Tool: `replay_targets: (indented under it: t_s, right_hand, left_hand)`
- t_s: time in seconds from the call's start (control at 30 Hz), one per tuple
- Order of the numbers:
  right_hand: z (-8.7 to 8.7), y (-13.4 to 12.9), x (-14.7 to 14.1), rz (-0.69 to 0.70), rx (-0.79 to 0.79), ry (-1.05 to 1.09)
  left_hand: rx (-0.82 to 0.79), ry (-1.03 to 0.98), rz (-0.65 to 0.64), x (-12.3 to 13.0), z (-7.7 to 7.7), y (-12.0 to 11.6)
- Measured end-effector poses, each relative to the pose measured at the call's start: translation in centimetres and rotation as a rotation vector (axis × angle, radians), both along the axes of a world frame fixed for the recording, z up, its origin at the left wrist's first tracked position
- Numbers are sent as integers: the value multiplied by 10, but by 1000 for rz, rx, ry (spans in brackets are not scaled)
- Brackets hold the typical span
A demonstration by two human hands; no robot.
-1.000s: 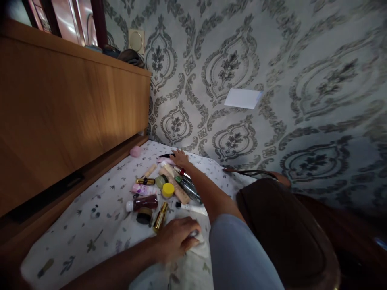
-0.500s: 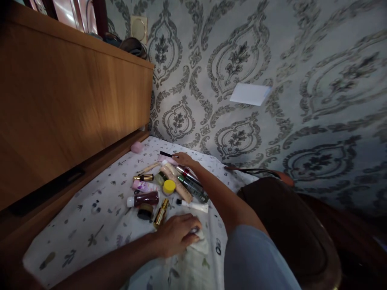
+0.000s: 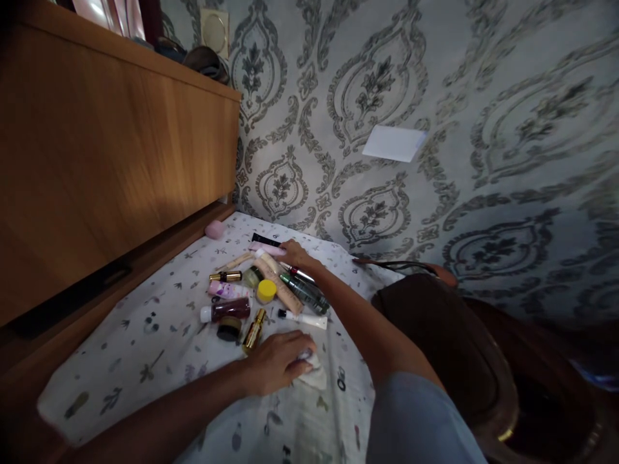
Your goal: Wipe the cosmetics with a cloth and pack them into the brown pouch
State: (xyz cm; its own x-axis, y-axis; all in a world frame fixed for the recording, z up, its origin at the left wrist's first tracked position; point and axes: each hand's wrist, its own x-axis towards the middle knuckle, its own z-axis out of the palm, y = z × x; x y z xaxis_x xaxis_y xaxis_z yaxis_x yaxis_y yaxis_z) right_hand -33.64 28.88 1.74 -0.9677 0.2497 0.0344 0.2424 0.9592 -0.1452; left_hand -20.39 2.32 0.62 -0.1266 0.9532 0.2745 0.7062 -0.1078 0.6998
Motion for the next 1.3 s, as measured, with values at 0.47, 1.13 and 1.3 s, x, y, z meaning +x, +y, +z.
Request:
replay_targets:
  t_s: [0.47, 1.13, 1.3]
  right_hand:
    - [10, -2, 7, -49, 16, -12]
    - [20, -65, 10, -11, 46, -140]
    - [24, -52, -2, 80, 2, -233]
  left_hand:
    - [-19, -9, -4, 0, 3, -2]
    - [-19, -14, -9, 0, 2, -2]
    - [1, 2, -1, 1, 1, -1]
